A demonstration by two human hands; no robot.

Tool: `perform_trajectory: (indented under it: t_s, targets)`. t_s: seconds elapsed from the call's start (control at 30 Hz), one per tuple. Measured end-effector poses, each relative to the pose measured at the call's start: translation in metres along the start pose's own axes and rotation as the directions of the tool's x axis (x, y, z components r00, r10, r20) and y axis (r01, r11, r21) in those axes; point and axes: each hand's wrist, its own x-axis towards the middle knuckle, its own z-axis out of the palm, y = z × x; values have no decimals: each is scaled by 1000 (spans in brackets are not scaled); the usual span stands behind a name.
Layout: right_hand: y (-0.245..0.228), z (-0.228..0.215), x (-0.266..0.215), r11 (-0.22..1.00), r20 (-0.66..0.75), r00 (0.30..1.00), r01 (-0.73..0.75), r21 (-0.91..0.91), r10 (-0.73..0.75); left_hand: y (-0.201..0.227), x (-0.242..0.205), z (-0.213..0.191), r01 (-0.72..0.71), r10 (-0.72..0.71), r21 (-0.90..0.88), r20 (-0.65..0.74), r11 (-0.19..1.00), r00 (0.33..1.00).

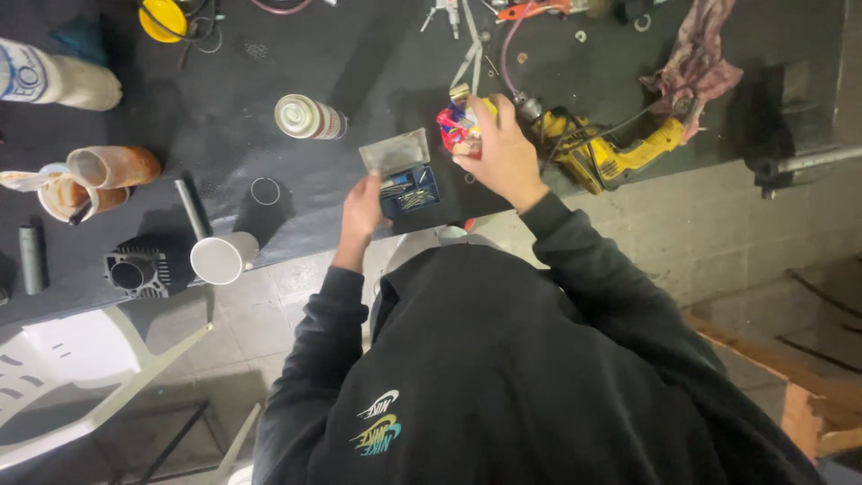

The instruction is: The person organizes small metal parts in a blue case on a cluttered workbench. They then pick up a yellow power drill, insert a drill bit into the chuck, and tighten it. The person also wipes a metal tool with a cloth before continuing to handle the drill.

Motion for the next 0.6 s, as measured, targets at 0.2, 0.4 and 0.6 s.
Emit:
perform_trajectory:
  t_s: [0.2,0.4,0.6]
  targets:
    - [16,30,39,972,43,987,159,-174,-154,-16,-10,-1,-334,492,656,-65,677,868]
    - [-4,-2,87,933,265,959,179,-312,-95,-4,-35,-18,-277,410,576,-112,769,905]
    - [-11,19,210,937,11,941,338,-93,-338,-17,-65,-31,-312,431,502,-137,806,892]
